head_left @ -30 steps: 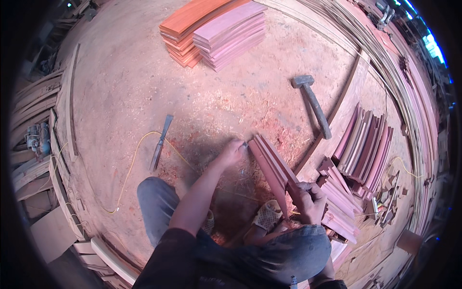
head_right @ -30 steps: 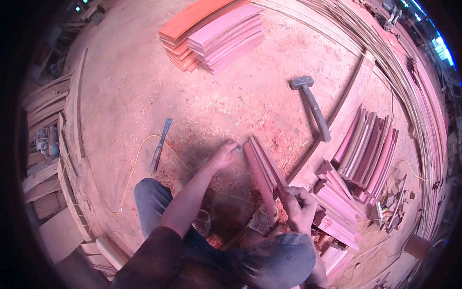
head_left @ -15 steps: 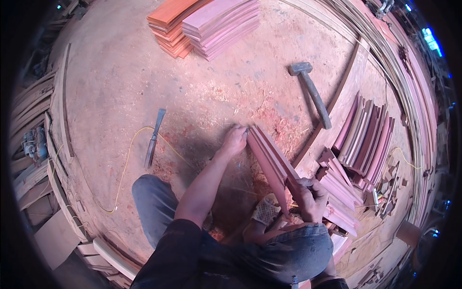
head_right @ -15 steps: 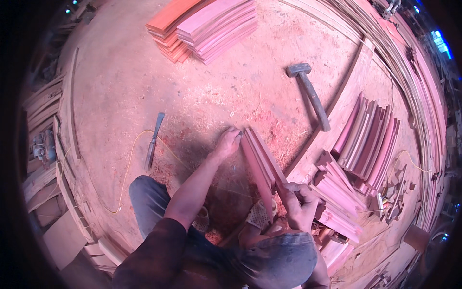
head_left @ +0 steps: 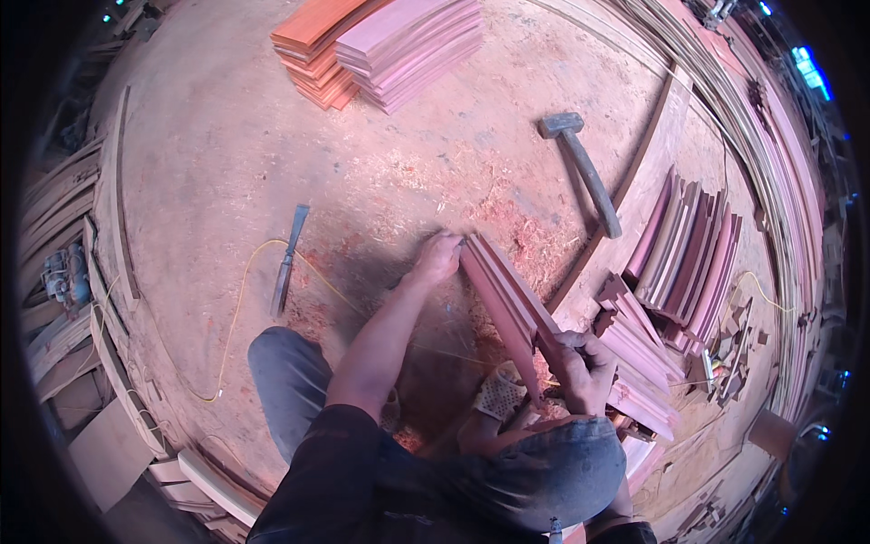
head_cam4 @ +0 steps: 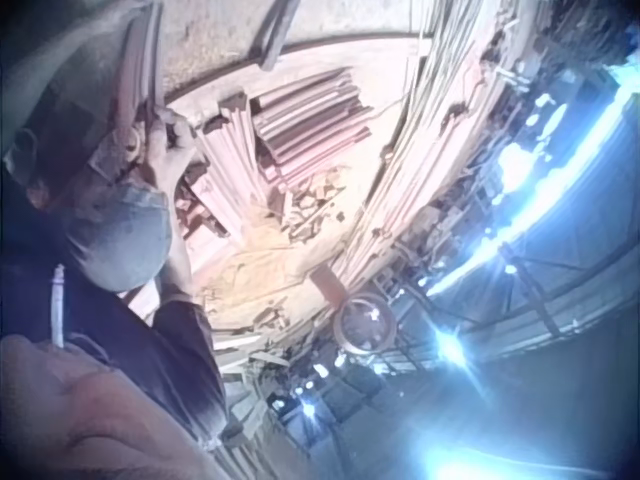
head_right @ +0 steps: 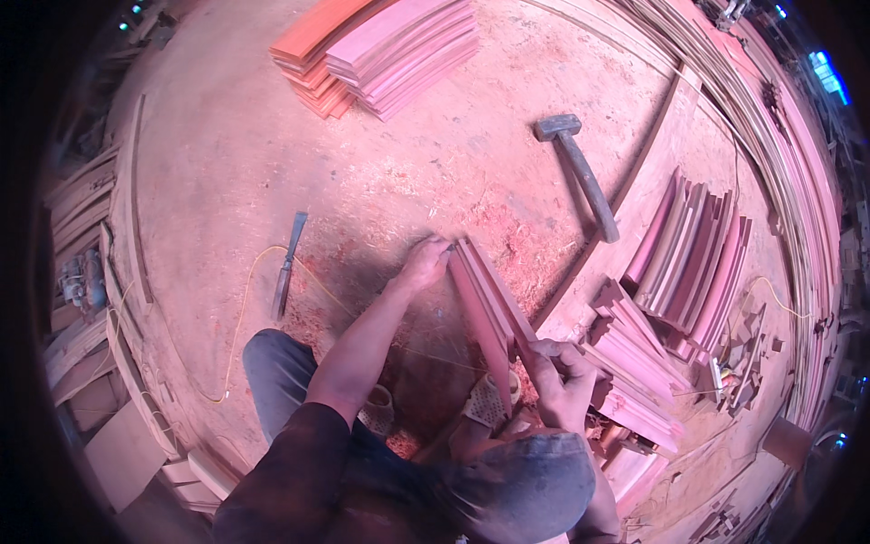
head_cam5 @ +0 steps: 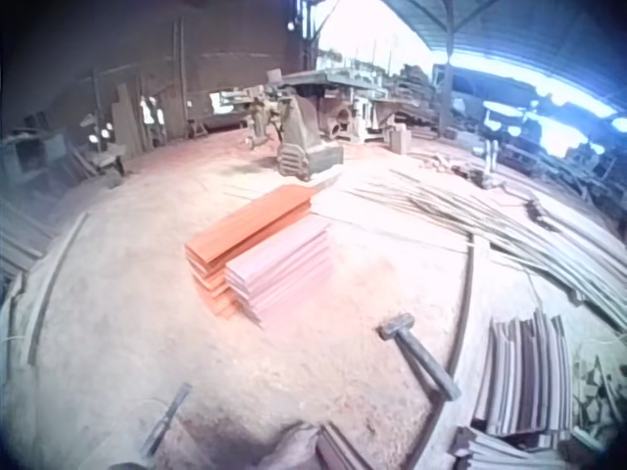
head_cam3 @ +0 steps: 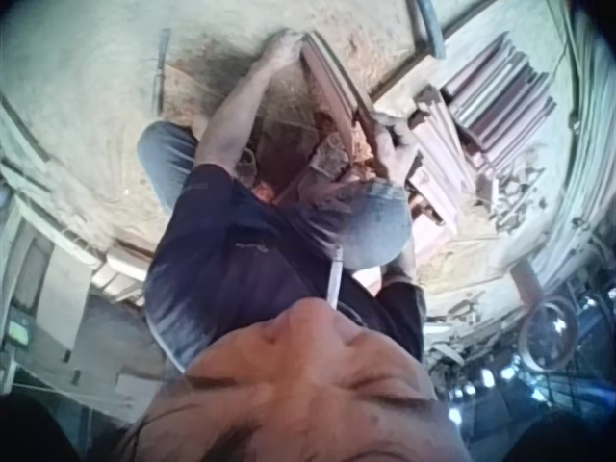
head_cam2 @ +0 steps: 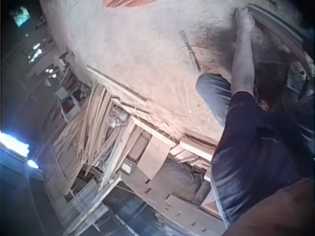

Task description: The person sits on the floor and smooths the edges of reddish-pink wooden planks using a metal file and a hammer. They repeatedly file the edges and occasionally tap the file with the hammer to shape the wood.

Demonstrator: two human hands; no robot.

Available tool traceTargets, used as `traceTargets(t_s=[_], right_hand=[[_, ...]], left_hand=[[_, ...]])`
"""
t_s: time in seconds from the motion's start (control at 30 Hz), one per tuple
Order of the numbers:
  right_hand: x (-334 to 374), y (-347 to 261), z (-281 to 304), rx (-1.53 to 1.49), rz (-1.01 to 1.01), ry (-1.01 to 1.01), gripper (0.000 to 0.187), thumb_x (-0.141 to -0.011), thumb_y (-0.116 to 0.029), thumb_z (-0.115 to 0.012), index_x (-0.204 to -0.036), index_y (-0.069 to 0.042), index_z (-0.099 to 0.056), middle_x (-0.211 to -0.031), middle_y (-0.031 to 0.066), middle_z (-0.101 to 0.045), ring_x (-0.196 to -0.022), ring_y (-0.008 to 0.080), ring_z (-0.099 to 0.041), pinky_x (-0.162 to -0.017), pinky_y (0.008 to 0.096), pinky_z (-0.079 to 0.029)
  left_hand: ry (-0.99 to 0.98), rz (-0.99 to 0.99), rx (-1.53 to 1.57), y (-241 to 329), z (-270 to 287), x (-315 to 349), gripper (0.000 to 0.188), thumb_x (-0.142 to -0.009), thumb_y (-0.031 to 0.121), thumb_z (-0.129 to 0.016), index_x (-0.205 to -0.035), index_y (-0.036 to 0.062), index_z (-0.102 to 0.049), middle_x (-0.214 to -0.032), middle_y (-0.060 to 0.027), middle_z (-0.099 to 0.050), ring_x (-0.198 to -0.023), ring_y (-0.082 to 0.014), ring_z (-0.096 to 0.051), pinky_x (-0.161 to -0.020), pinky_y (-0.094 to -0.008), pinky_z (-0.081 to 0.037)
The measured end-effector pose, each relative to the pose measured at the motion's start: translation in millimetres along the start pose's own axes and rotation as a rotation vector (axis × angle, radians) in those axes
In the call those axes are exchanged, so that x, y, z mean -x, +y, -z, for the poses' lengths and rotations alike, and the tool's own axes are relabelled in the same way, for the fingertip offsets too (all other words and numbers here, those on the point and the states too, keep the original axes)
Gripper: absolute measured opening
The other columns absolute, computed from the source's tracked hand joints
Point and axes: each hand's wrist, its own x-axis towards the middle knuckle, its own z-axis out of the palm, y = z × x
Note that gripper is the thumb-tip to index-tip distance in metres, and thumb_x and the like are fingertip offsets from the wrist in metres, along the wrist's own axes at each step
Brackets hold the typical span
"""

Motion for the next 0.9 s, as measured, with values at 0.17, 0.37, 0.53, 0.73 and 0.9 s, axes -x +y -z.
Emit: traceTargets(t_s=[0.17, 0.37, 0.53, 0.73, 0.9], right_hand=[[-5, -2, 0, 0.063, 0.084, -0.018, 0.016, -0.094, 0.003, -0.062, -0.102, 0.007, -0.075, -0.095, 0.0098, -0.075, -0.090, 0.0128, -0.068, -0.083, 0.0272, -0.053], [-3, -7, -1, 0.065, 0.102, -0.014, 0.017, -0.094, 0.005, -0.061, -0.104, 0.007, -0.075, -0.095, 0.0095, -0.075, -0.091, 0.0124, -0.067, -0.084, 0.0273, -0.053], [-3, -13, -4, 0.067, 0.091, -0.016, 0.016, -0.096, 0.002, -0.060, -0.104, 0.008, -0.073, -0.096, 0.0083, -0.074, -0.093, 0.0124, -0.067, -0.085, 0.0269, -0.053], [-6, -10, -8, 0.092, 0.133, -0.031, 0.020, -0.102, -0.006, -0.057, -0.106, 0.006, -0.073, -0.097, 0.0085, -0.074, -0.089, 0.0125, -0.065, -0.083, 0.0280, -0.052], [-8, -5, -9, 0.087, 0.162, -0.040, 0.026, -0.107, -0.016, -0.058, -0.105, 0.005, -0.073, -0.091, 0.0061, -0.072, -0.085, 0.0109, -0.062, -0.080, 0.0281, -0.050]], left_hand=[[-0.064, 0.081, -0.064, -2, 3, 7, 0.023, -0.095, 0.004, -0.059, -0.115, 0.0009, -0.069, -0.109, -0.0236, -0.065, -0.106, -0.0432, -0.064, -0.096, -0.0481, -0.053], [0.021, 0.031, -0.039, 24, 14, 4, 0.023, -0.096, 0.009, -0.055, -0.111, -0.0035, -0.067, -0.113, -0.0269, -0.066, -0.109, -0.0460, -0.064, -0.096, -0.0517, -0.052], [-0.083, 0.051, 0.014, 57, 26, 17, 0.026, -0.097, 0.010, -0.056, -0.116, -0.0032, -0.068, -0.112, -0.0276, -0.066, -0.105, -0.0462, -0.064, -0.094, -0.0516, -0.053], [-0.094, -0.014, 0.072, 191, 72, 88, 0.024, -0.098, 0.006, -0.055, -0.114, -0.0061, -0.069, -0.105, -0.0248, -0.064, -0.099, -0.0422, -0.066, -0.086, -0.0461, -0.055], [-0.186, -0.295, 0.386, 238, 105, 124, 0.014, -0.097, 0.008, -0.064, -0.107, 0.0011, -0.070, -0.098, -0.0201, -0.064, -0.088, -0.0373, -0.066, -0.079, -0.0440, -0.054]])
